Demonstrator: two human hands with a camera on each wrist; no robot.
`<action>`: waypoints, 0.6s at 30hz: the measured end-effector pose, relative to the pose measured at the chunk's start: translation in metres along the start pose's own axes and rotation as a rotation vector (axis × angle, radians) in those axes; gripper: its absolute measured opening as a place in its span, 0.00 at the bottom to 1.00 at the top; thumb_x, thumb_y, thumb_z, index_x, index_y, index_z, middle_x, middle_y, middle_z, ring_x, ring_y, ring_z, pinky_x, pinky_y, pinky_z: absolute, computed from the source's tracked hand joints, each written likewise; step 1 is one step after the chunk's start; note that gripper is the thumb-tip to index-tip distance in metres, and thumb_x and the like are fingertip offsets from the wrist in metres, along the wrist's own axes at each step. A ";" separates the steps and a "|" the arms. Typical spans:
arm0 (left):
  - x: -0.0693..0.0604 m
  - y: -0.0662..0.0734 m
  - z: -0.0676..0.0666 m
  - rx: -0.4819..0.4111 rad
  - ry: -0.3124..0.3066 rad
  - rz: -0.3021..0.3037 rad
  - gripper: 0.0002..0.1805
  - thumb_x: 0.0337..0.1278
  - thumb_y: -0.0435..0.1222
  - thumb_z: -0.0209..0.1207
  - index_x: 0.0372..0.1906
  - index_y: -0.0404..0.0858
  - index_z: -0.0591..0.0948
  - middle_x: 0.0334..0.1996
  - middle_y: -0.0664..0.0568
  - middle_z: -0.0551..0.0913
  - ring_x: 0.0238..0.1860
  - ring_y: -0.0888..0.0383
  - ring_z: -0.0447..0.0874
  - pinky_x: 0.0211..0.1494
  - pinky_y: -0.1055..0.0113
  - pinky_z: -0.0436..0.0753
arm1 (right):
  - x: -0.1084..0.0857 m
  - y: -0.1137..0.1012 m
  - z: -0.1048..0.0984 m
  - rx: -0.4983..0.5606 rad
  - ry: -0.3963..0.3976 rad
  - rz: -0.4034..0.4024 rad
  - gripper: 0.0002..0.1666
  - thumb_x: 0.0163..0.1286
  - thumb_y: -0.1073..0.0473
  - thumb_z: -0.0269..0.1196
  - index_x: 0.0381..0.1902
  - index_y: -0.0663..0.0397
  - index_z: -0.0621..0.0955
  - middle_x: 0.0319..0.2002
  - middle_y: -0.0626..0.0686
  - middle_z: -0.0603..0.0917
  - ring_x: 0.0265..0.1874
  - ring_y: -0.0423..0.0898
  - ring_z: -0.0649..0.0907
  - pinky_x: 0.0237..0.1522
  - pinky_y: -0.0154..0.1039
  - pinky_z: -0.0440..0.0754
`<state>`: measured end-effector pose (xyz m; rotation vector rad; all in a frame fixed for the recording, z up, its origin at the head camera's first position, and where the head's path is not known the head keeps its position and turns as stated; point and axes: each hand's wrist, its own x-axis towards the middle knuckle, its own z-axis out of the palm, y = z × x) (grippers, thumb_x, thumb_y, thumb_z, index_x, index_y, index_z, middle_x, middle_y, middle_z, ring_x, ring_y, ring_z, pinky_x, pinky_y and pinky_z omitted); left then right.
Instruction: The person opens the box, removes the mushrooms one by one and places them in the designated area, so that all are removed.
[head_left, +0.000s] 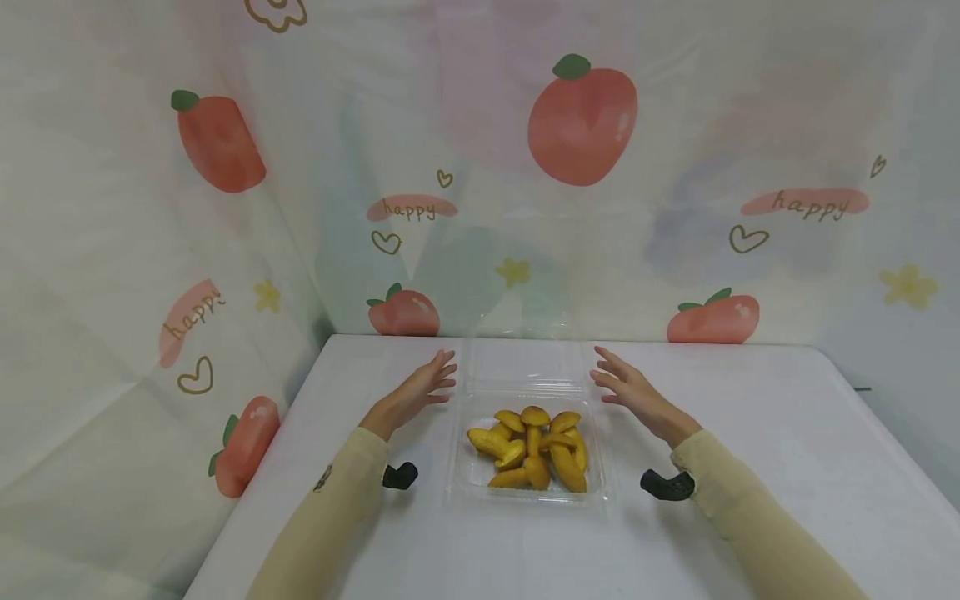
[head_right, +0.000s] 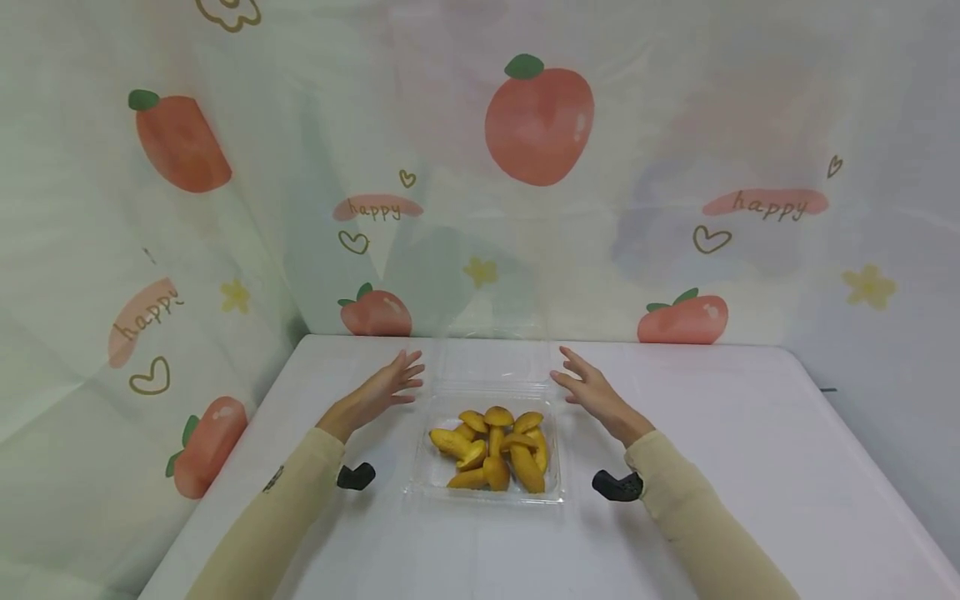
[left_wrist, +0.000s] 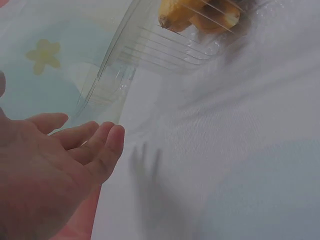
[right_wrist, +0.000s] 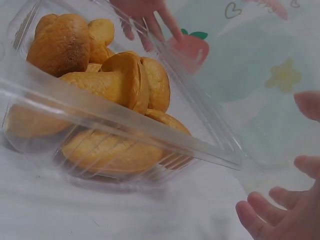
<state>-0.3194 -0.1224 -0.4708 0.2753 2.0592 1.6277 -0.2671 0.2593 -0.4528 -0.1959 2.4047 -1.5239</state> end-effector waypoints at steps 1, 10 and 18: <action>-0.002 0.000 0.000 0.002 0.007 0.002 0.41 0.78 0.63 0.31 0.83 0.44 0.46 0.82 0.42 0.51 0.80 0.40 0.55 0.79 0.42 0.62 | -0.001 0.001 -0.001 -0.004 0.007 0.002 0.46 0.81 0.44 0.49 0.83 0.53 0.40 0.79 0.74 0.46 0.74 0.72 0.62 0.70 0.64 0.70; -0.024 -0.004 -0.002 0.018 0.026 0.103 0.35 0.82 0.53 0.37 0.83 0.44 0.48 0.82 0.42 0.50 0.79 0.39 0.56 0.78 0.41 0.64 | -0.019 0.001 0.002 -0.077 0.074 -0.066 0.44 0.80 0.45 0.51 0.82 0.55 0.47 0.78 0.74 0.50 0.71 0.72 0.68 0.67 0.64 0.74; -0.048 -0.012 0.006 0.083 -0.020 0.239 0.34 0.82 0.46 0.43 0.82 0.42 0.49 0.83 0.43 0.47 0.80 0.37 0.54 0.77 0.41 0.65 | -0.037 0.000 0.015 -0.138 0.105 -0.110 0.42 0.79 0.48 0.54 0.82 0.54 0.51 0.77 0.73 0.55 0.72 0.72 0.66 0.67 0.70 0.71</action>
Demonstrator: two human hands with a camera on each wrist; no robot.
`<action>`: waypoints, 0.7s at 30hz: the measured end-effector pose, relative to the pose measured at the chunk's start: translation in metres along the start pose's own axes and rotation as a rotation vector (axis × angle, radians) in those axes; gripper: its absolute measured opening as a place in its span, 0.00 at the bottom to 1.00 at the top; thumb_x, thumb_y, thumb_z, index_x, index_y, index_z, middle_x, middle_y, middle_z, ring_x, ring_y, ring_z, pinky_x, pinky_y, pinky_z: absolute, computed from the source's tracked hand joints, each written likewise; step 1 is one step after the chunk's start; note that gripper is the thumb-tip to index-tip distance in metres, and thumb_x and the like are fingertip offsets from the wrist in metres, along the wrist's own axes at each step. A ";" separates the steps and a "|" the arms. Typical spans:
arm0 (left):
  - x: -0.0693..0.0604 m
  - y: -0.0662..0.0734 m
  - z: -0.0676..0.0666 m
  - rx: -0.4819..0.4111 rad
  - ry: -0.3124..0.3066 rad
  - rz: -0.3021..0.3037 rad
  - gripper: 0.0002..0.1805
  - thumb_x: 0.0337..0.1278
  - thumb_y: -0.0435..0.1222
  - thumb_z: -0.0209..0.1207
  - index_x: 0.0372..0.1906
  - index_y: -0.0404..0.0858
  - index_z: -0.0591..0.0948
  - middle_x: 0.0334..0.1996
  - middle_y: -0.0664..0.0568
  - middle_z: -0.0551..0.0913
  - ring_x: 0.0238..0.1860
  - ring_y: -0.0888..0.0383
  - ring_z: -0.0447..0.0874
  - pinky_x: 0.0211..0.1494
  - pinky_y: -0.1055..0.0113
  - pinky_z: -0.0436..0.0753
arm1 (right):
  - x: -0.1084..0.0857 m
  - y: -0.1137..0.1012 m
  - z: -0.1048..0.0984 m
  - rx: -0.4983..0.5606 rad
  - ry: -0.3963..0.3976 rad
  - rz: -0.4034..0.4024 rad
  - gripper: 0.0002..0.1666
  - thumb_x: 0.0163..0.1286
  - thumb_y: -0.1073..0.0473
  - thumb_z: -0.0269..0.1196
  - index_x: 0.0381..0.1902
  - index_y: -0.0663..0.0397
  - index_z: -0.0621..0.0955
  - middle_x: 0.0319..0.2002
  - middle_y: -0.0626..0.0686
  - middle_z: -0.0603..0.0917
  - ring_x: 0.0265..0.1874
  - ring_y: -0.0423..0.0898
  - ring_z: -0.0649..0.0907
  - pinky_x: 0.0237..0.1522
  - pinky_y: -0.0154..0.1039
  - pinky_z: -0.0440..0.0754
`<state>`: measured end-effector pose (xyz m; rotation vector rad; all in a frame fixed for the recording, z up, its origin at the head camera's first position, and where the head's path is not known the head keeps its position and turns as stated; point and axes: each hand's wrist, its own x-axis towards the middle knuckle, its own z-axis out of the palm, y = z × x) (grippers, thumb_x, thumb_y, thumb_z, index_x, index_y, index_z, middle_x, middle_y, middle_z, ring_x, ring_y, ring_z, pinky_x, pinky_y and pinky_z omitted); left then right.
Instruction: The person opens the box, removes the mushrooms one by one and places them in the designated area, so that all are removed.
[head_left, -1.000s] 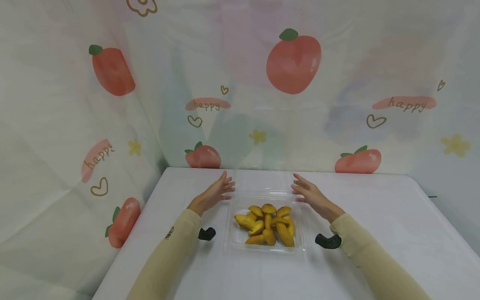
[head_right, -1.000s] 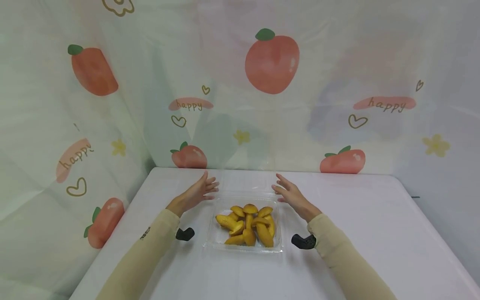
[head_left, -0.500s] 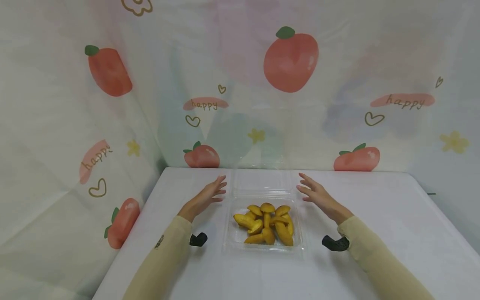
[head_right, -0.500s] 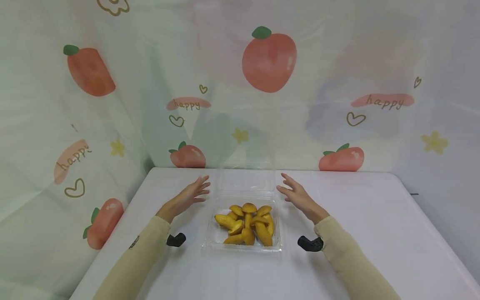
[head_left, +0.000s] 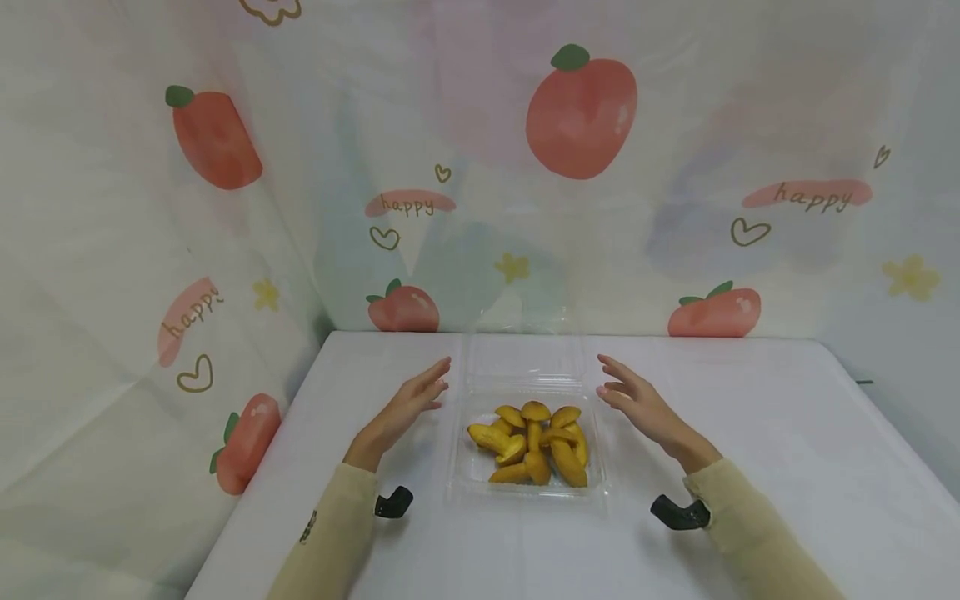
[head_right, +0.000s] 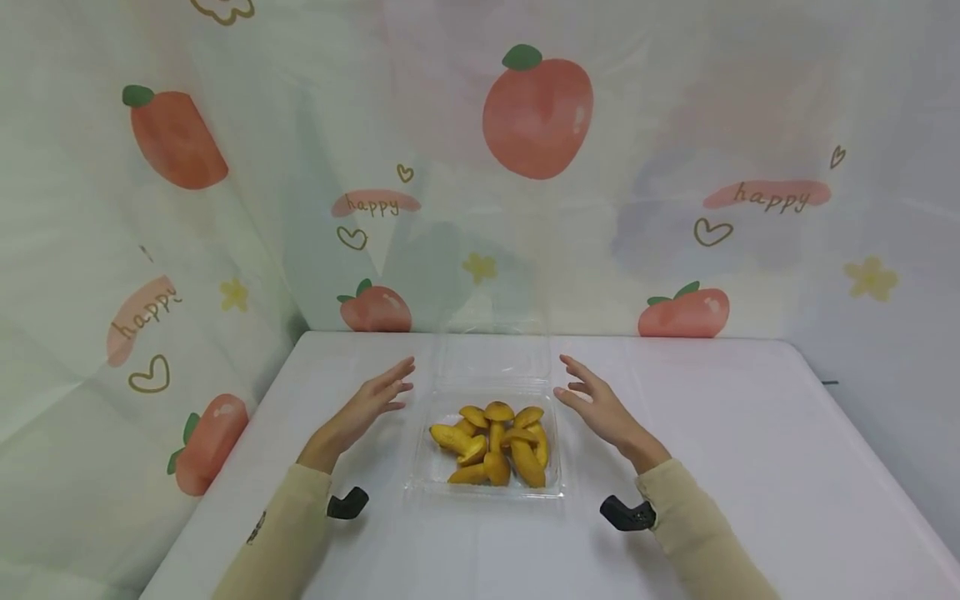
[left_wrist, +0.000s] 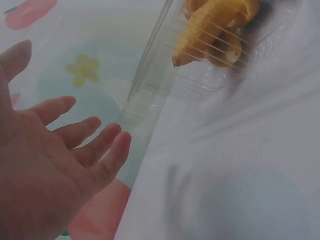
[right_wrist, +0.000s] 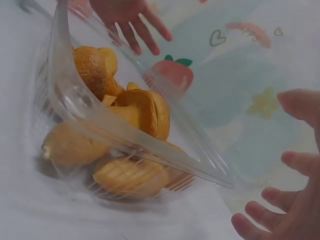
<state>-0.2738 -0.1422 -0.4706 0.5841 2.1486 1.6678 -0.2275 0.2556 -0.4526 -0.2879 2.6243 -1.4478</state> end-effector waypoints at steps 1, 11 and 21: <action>-0.002 0.000 0.001 0.014 0.001 0.010 0.34 0.81 0.45 0.43 0.82 0.42 0.50 0.83 0.44 0.48 0.80 0.37 0.54 0.77 0.41 0.65 | -0.002 -0.001 0.001 0.000 0.006 -0.010 0.42 0.79 0.48 0.55 0.82 0.54 0.52 0.77 0.72 0.56 0.72 0.72 0.65 0.66 0.71 0.70; -0.025 0.008 0.013 0.332 -0.065 -0.013 0.36 0.75 0.46 0.54 0.82 0.49 0.55 0.82 0.46 0.52 0.80 0.39 0.55 0.77 0.40 0.65 | -0.024 -0.007 0.014 -0.013 0.076 -0.161 0.39 0.77 0.55 0.58 0.79 0.58 0.57 0.78 0.68 0.59 0.71 0.71 0.65 0.65 0.70 0.72; -0.037 0.014 0.020 0.448 -0.120 -0.051 0.42 0.68 0.46 0.62 0.81 0.45 0.57 0.80 0.42 0.53 0.79 0.39 0.55 0.74 0.34 0.65 | -0.038 -0.009 0.029 -0.084 0.076 -0.239 0.36 0.75 0.56 0.59 0.77 0.55 0.63 0.75 0.67 0.64 0.68 0.69 0.68 0.62 0.70 0.74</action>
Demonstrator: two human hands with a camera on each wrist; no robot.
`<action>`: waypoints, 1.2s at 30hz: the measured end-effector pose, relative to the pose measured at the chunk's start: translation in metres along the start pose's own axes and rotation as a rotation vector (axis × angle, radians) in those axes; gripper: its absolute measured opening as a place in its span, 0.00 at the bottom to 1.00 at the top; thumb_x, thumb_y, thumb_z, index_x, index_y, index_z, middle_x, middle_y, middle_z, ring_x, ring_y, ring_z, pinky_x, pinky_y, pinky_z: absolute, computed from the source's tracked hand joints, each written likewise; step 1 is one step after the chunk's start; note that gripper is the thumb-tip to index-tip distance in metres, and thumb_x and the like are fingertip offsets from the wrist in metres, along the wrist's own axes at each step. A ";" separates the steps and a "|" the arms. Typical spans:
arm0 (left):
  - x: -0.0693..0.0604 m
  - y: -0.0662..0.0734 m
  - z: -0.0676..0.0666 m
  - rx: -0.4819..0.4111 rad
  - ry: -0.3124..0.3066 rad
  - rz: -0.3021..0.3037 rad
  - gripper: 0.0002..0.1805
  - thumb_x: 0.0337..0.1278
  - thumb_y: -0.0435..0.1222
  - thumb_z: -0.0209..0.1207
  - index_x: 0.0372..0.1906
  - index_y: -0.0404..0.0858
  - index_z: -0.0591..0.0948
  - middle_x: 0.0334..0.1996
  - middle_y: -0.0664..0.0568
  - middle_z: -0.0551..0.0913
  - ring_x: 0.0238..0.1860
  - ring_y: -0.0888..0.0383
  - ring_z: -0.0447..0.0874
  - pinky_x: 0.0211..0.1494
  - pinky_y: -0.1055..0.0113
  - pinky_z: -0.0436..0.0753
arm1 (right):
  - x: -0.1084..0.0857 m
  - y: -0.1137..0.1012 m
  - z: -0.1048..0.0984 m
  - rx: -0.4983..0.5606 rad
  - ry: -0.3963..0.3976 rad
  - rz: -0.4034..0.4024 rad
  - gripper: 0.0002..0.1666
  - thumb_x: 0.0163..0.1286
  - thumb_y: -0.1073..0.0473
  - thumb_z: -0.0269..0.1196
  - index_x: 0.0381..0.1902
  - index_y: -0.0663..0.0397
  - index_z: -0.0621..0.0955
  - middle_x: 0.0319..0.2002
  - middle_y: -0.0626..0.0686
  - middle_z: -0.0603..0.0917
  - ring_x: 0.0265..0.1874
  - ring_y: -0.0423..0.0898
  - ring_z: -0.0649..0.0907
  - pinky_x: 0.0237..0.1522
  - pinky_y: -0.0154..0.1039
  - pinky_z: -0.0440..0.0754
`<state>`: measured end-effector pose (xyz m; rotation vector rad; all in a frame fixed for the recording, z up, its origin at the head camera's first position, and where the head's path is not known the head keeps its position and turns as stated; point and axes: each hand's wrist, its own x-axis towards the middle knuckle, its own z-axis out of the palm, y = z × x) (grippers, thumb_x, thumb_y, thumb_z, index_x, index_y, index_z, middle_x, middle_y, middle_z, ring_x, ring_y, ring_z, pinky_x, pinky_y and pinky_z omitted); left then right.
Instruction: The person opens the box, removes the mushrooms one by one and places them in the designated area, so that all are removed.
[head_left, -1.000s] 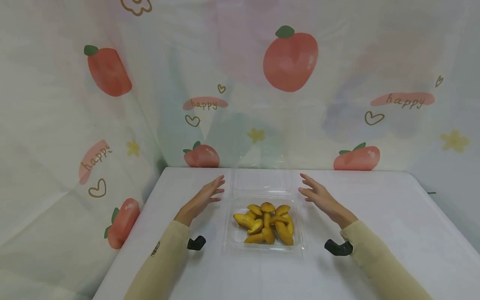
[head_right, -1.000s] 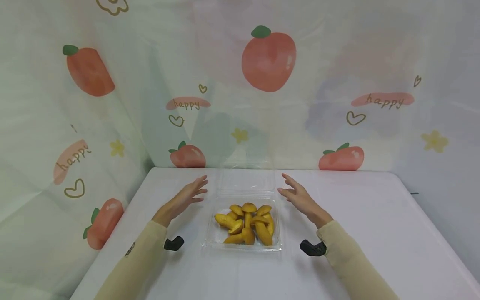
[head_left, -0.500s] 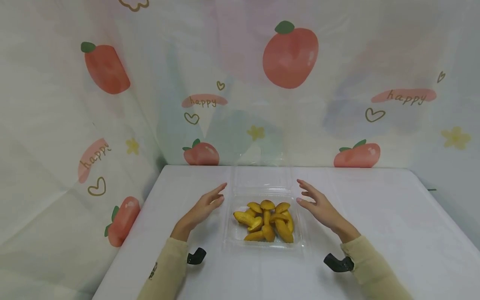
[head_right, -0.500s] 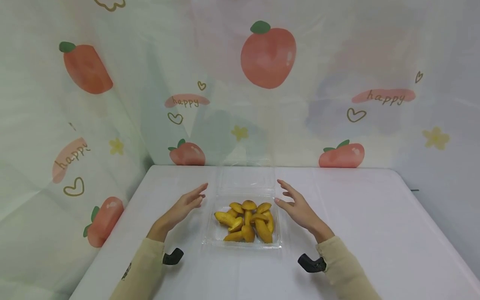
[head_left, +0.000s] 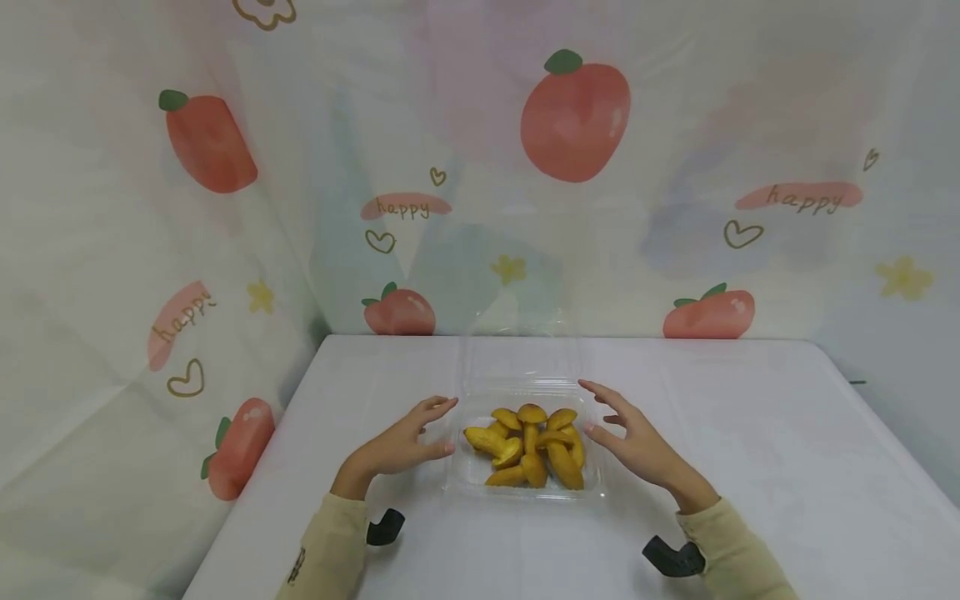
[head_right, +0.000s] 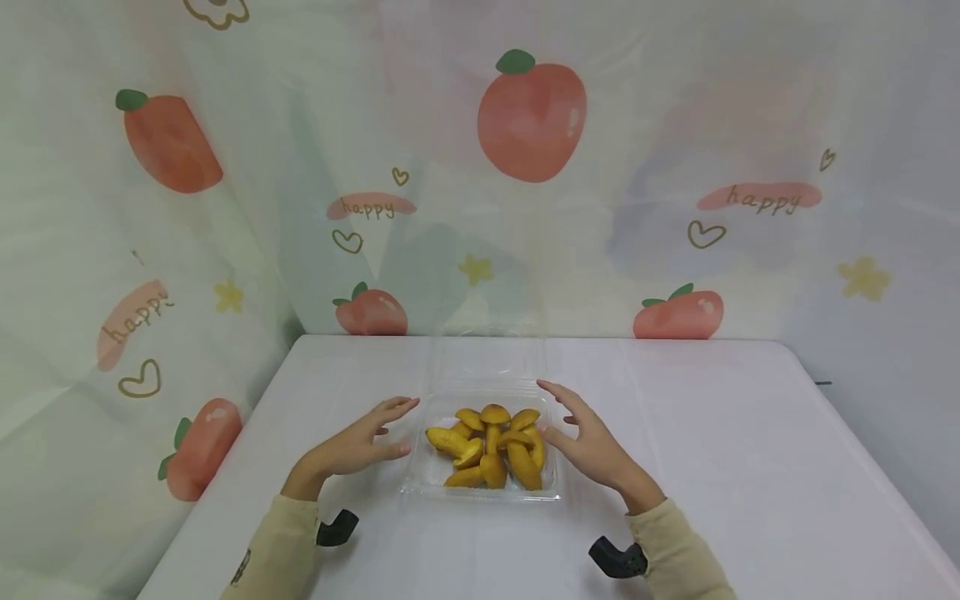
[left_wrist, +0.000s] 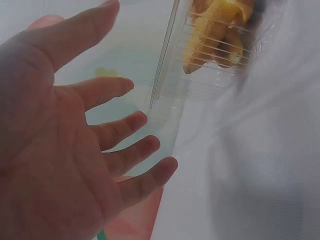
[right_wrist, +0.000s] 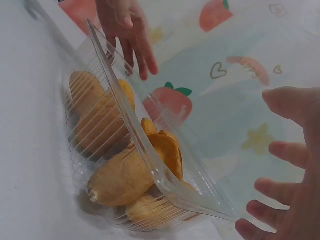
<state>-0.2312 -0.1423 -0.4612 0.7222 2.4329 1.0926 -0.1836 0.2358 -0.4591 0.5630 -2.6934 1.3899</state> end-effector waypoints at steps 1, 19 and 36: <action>0.000 0.001 0.001 0.006 -0.003 0.001 0.42 0.68 0.45 0.63 0.81 0.44 0.57 0.80 0.42 0.53 0.79 0.38 0.55 0.74 0.33 0.64 | -0.001 -0.001 0.001 -0.009 -0.007 -0.008 0.36 0.75 0.56 0.60 0.77 0.55 0.64 0.75 0.67 0.65 0.68 0.69 0.69 0.61 0.70 0.74; -0.001 0.003 0.007 0.096 -0.011 0.027 0.48 0.57 0.40 0.72 0.79 0.37 0.60 0.80 0.38 0.52 0.79 0.34 0.51 0.76 0.32 0.58 | -0.007 -0.007 0.008 -0.054 -0.122 -0.036 0.30 0.75 0.56 0.60 0.72 0.56 0.71 0.65 0.61 0.80 0.59 0.63 0.80 0.58 0.63 0.77; -0.003 0.008 0.006 0.141 -0.037 0.009 0.45 0.58 0.41 0.71 0.78 0.37 0.63 0.81 0.38 0.52 0.79 0.34 0.50 0.76 0.32 0.58 | -0.011 -0.008 0.017 -0.118 -0.187 -0.087 0.27 0.72 0.52 0.66 0.66 0.53 0.78 0.52 0.50 0.84 0.52 0.53 0.82 0.50 0.48 0.82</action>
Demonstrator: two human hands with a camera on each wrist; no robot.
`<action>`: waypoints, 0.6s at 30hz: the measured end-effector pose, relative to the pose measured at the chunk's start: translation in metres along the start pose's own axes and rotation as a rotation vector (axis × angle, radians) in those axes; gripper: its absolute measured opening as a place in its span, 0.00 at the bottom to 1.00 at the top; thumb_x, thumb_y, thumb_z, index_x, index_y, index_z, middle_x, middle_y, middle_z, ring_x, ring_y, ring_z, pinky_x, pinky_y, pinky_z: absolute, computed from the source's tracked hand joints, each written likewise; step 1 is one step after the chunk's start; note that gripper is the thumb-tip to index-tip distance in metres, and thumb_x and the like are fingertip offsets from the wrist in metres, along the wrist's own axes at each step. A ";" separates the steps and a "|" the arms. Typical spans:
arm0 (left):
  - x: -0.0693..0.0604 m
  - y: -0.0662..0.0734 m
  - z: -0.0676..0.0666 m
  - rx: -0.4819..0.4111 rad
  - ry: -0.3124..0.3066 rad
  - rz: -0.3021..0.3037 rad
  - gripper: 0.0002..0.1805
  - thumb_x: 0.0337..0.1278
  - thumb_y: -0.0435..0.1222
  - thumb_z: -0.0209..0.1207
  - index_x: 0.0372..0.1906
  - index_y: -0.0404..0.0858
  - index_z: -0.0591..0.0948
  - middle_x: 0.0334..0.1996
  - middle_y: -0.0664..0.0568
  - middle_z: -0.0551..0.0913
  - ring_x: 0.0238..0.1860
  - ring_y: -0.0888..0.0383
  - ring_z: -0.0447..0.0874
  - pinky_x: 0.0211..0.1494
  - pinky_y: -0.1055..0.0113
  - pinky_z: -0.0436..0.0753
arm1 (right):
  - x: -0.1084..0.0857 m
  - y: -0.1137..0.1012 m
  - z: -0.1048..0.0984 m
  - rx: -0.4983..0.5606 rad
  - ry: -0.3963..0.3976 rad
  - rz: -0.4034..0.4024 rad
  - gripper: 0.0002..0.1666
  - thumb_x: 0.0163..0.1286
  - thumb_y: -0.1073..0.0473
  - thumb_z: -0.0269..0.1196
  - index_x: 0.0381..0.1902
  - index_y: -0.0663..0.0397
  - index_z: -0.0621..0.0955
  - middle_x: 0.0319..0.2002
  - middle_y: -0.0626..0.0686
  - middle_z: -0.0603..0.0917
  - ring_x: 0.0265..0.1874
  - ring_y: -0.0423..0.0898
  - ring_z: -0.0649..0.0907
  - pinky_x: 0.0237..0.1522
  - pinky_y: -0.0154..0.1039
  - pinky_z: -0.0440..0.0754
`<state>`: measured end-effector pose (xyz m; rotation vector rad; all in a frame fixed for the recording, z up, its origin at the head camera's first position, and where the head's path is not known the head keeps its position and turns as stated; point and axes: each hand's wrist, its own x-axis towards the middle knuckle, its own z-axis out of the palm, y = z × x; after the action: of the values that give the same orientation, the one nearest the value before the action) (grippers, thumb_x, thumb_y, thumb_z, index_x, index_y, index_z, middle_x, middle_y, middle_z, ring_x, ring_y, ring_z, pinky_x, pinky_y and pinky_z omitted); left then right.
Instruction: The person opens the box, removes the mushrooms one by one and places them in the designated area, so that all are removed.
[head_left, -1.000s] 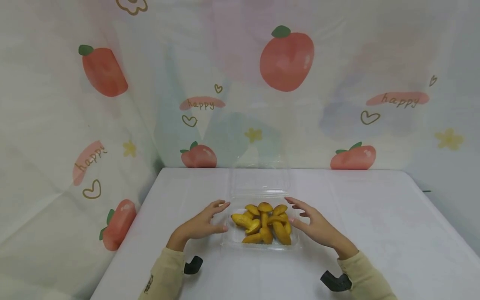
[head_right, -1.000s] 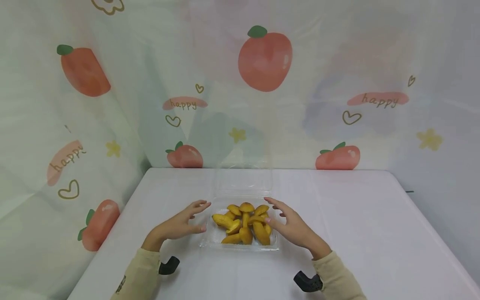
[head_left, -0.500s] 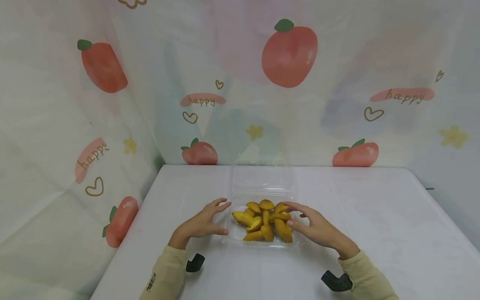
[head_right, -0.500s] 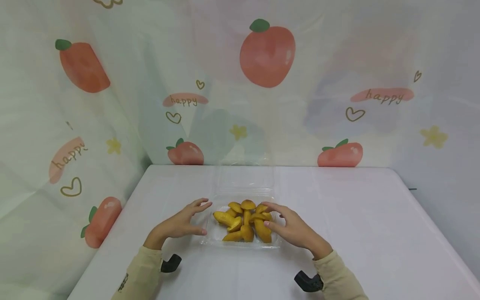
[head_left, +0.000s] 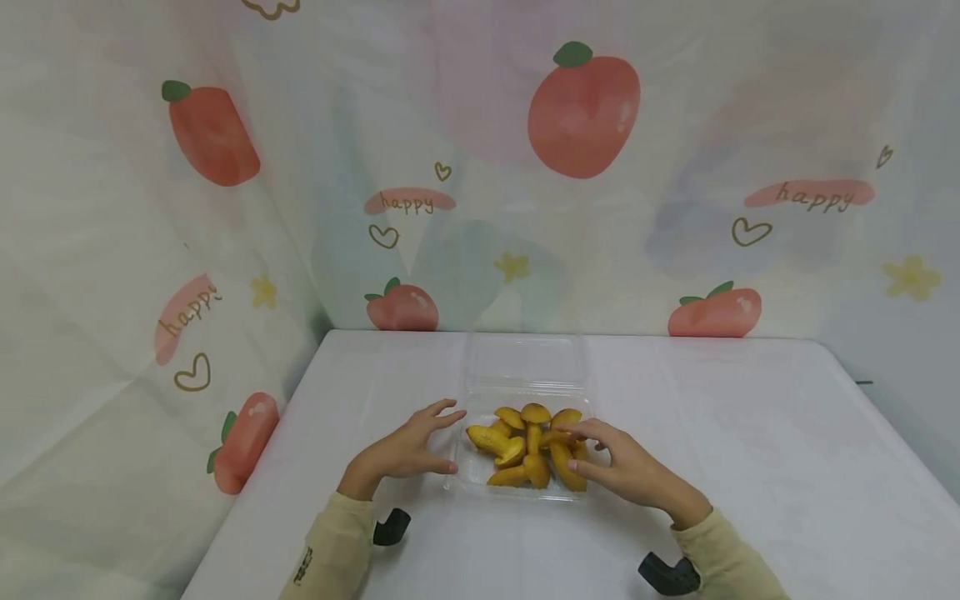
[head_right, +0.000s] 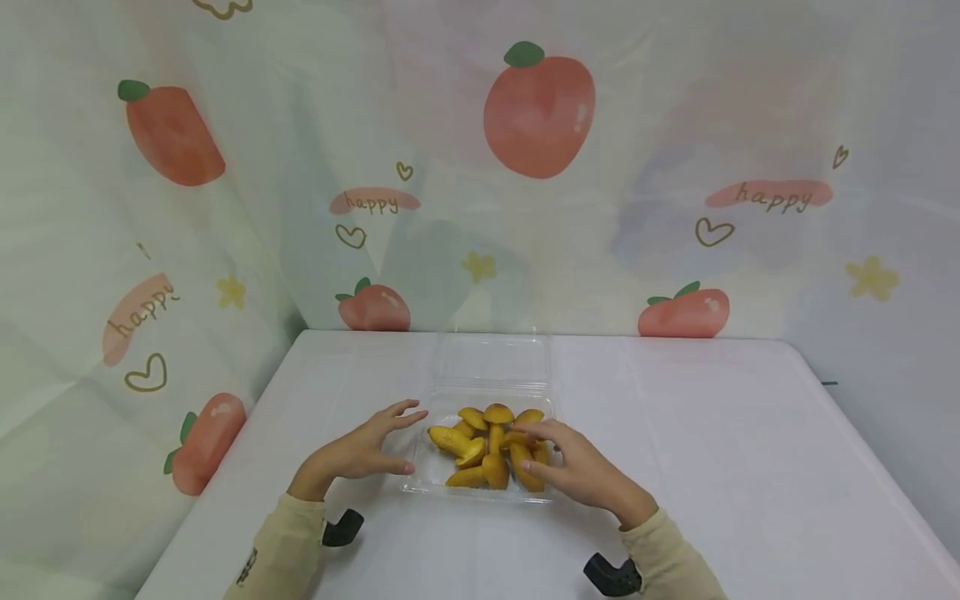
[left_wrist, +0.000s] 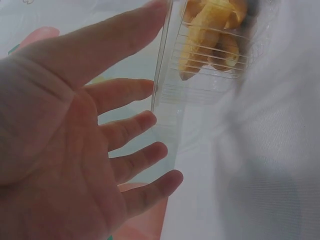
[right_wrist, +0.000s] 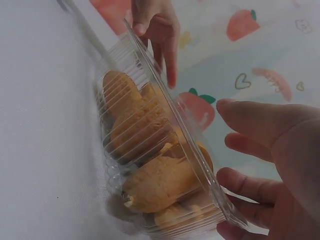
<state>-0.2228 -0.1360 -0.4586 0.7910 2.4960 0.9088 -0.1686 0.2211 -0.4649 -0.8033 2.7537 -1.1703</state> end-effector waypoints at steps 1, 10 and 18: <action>0.000 0.000 0.000 0.001 -0.001 -0.001 0.46 0.58 0.41 0.71 0.78 0.38 0.63 0.81 0.38 0.52 0.79 0.34 0.50 0.76 0.32 0.58 | 0.000 0.000 0.000 -0.005 -0.004 0.000 0.27 0.71 0.52 0.66 0.65 0.52 0.78 0.53 0.50 0.83 0.52 0.54 0.82 0.50 0.49 0.82; -0.001 0.000 0.001 -0.010 -0.002 0.004 0.46 0.58 0.40 0.71 0.78 0.37 0.63 0.80 0.38 0.52 0.79 0.34 0.50 0.76 0.32 0.58 | -0.002 -0.003 0.003 -0.183 -0.053 -0.001 0.28 0.71 0.44 0.65 0.64 0.50 0.81 0.58 0.52 0.84 0.57 0.55 0.82 0.58 0.57 0.80; 0.000 0.000 0.001 0.000 0.004 -0.003 0.46 0.57 0.42 0.71 0.78 0.38 0.63 0.81 0.39 0.53 0.79 0.35 0.51 0.76 0.32 0.58 | -0.002 -0.015 0.008 -0.379 -0.064 -0.004 0.28 0.68 0.50 0.68 0.65 0.48 0.80 0.54 0.54 0.85 0.52 0.53 0.83 0.52 0.55 0.82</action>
<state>-0.2221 -0.1357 -0.4594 0.7856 2.5002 0.9097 -0.1587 0.2084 -0.4608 -0.8562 2.9600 -0.6129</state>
